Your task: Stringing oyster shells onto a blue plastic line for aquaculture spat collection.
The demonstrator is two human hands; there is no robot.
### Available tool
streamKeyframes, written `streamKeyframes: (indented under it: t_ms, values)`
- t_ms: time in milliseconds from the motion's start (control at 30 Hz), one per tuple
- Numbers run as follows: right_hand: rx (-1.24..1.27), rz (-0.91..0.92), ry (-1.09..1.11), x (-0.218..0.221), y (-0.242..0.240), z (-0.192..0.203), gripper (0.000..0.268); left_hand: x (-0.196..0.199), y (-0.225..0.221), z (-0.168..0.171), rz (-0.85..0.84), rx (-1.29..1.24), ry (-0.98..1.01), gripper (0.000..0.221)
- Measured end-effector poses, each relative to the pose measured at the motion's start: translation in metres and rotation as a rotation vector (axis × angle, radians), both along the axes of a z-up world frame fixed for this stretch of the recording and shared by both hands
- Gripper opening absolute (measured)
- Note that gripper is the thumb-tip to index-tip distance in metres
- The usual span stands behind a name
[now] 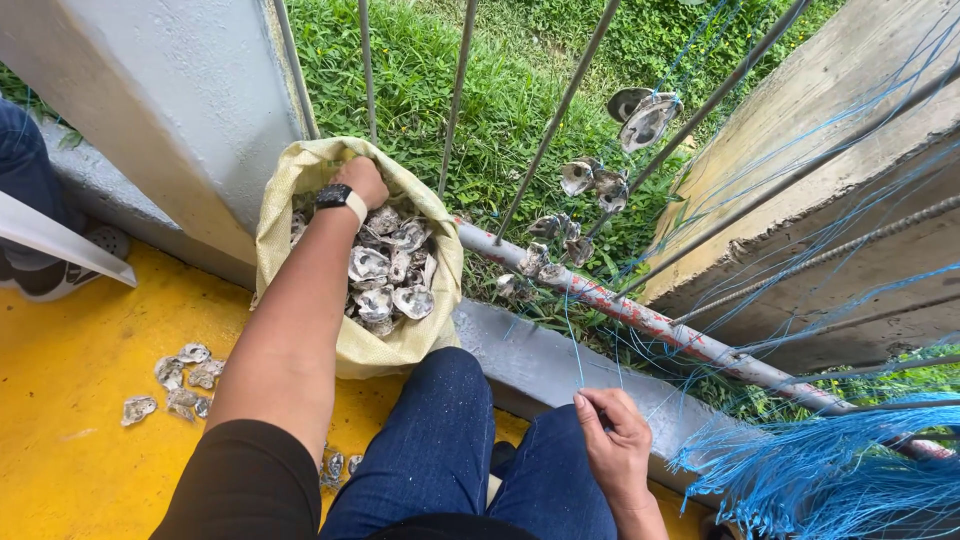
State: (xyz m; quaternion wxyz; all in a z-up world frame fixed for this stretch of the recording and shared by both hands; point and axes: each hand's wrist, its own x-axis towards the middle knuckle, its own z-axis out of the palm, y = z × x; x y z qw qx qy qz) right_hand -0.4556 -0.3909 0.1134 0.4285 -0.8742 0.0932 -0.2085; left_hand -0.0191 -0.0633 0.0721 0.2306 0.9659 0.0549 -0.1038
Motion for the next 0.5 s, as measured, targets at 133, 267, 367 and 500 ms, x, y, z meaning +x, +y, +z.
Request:
streamKeyframes:
  t_ms: [133,267,367,500]
  values:
    - [0.026,0.003,-0.001,0.001,0.000,0.000,0.011,0.003,-0.008,-0.001,-0.023,0.048,0.065,0.030]
    - [0.017,0.005,0.001,0.003,0.001,-0.001,0.010,0.001,-0.014,0.003,-0.081,0.107,0.126,0.033]
    - [0.061,0.013,-0.003,0.003,0.001,0.000,0.010,-0.006,-0.013,0.010,-0.072,0.095,0.162,0.035]
    - [0.038,0.014,-0.003,0.003,0.001,0.000,0.009,0.026,0.002,-0.037,-0.041,0.026,0.080,0.038]
